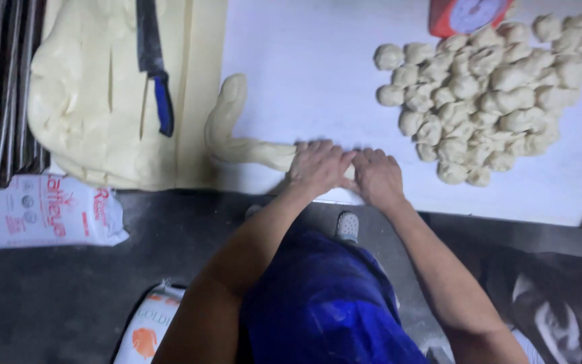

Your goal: Tearing small pieces of dough from pre-cut strips and rolling them into uniform balls on a workbench.

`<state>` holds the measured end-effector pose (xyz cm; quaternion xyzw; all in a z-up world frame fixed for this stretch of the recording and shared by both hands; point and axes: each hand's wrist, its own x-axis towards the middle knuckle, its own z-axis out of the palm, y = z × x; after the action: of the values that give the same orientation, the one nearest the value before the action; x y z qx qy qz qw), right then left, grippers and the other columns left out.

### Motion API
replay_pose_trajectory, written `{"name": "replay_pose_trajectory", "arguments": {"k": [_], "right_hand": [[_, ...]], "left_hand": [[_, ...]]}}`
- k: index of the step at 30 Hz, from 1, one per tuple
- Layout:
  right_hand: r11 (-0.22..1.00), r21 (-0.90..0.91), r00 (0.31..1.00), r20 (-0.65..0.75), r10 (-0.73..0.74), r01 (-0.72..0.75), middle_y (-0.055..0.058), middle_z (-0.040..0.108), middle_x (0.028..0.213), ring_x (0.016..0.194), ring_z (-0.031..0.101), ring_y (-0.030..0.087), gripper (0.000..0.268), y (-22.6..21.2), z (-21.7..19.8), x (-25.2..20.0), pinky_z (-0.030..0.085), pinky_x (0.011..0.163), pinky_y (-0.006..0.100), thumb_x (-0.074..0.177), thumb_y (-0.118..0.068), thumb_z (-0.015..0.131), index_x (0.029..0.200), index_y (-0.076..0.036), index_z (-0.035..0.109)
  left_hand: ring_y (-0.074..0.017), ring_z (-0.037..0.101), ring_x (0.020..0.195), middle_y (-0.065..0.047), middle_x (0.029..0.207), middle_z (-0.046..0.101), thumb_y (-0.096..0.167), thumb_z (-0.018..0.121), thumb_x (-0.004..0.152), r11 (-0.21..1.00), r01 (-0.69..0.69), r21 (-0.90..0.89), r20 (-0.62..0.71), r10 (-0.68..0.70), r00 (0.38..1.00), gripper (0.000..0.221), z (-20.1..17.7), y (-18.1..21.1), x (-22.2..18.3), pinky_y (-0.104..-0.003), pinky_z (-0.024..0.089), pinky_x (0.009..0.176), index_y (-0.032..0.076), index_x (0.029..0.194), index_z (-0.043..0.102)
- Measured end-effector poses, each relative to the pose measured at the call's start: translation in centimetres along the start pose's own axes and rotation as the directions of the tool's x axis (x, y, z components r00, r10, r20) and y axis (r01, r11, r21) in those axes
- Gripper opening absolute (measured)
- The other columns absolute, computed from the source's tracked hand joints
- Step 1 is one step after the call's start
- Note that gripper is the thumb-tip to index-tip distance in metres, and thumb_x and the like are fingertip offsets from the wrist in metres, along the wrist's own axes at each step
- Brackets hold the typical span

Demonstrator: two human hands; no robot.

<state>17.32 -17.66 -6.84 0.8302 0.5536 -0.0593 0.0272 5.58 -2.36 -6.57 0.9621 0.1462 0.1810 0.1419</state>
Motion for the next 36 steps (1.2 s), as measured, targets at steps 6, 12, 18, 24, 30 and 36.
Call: {"name": "replay_pose_trajectory", "arguments": {"k": [6, 12, 18, 24, 30, 36], "right_hand": [[0.968, 0.083, 0.96, 0.174, 0.22, -0.237, 0.007, 0.057, 0.125, 0.129, 0.05, 0.034, 0.07, -3.9, -5.5, -2.2, 0.039, 0.106, 0.059, 0.085, -0.063, 0.068, 0.14, -0.022, 0.055], [0.962, 0.224, 0.936, -0.279, 0.215, -0.154, 0.022, 0.05, 0.147, 0.144, 0.038, 0.049, 0.058, -6.6, -3.5, 0.1, 0.03, 0.113, 0.065, 0.107, -0.051, 0.038, 0.155, -0.018, 0.046], [0.952, 0.158, 0.965, 0.067, 0.253, -0.261, 0.012, 0.042, 0.16, 0.149, 0.032, 0.043, 0.053, -1.5, -6.0, 7.9, 0.032, 0.111, 0.061, 0.109, -0.05, 0.022, 0.149, -0.036, 0.053], [0.96, 0.17, 0.974, 0.012, 0.225, -0.224, 0.02, 0.042, 0.158, 0.146, 0.036, 0.045, 0.051, -2.1, -6.3, 5.9, 0.035, 0.109, 0.061, 0.109, -0.045, 0.034, 0.153, -0.025, 0.051], [0.95, 0.299, 0.989, -0.086, 0.117, -0.087, 0.015, 0.042, 0.158, 0.149, 0.029, 0.045, 0.074, -1.6, -4.9, -4.4, 0.023, 0.116, 0.067, 0.097, -0.05, 0.063, 0.162, -0.028, 0.035], [0.8, 0.464, 0.908, 0.024, 0.418, -0.38, 0.009, 0.053, 0.124, 0.121, 0.055, 0.031, 0.061, 3.4, -1.5, -5.1, 0.047, 0.102, 0.04, 0.092, -0.037, 0.076, 0.145, -0.014, 0.058]], "left_hand": [[-0.0337, 0.062, 0.087, -0.009, 0.093, 0.057, 0.054, 0.041, 0.104, 0.99, -0.016, -0.137, -0.093, 0.004, 0.996, 0.05, -3.9, 0.7, -1.7, -0.05, 0.042, 0.085, 0.012, 0.119, 0.063], [-0.0411, 0.044, 0.141, -0.014, 0.143, 0.058, 0.042, 0.062, 0.095, 0.989, 0.08, 0.123, 0.017, -0.082, 0.996, 0.051, -5.9, 0.2, -1.0, -0.061, 0.032, 0.114, 0.027, 0.143, 0.059], [-0.0464, 0.036, 0.144, -0.012, 0.159, 0.043, 0.042, 0.046, 0.1, 0.96, 0.172, 0.222, 0.27, -0.23, 0.935, 0.051, -4.8, -1.8, 7.0, -0.072, 0.036, 0.104, 0.03, 0.149, 0.052], [-0.0395, 0.022, 0.154, -0.01, 0.168, 0.029, 0.047, 0.041, 0.104, 0.933, 0.296, 0.204, 0.413, -0.357, 0.838, 0.057, -5.7, -1.2, 5.3, -0.069, 0.024, 0.116, 0.028, 0.157, 0.043], [-0.0363, 0.046, 0.132, -0.016, 0.138, 0.058, 0.046, 0.044, 0.107, 0.989, 0.149, 0.007, 0.144, -0.148, 0.978, 0.053, -6.2, 2.2, -1.5, -0.06, 0.022, 0.118, 0.011, 0.145, 0.057], [-0.0277, 0.044, 0.119, -0.01, 0.131, 0.05, 0.031, 0.08, 0.083, 0.989, 0.064, -0.135, 0.516, 0.015, 0.857, 0.084, -1.1, 5.1, 2.1, -0.05, 0.028, 0.103, 0.009, 0.152, 0.037]]}}
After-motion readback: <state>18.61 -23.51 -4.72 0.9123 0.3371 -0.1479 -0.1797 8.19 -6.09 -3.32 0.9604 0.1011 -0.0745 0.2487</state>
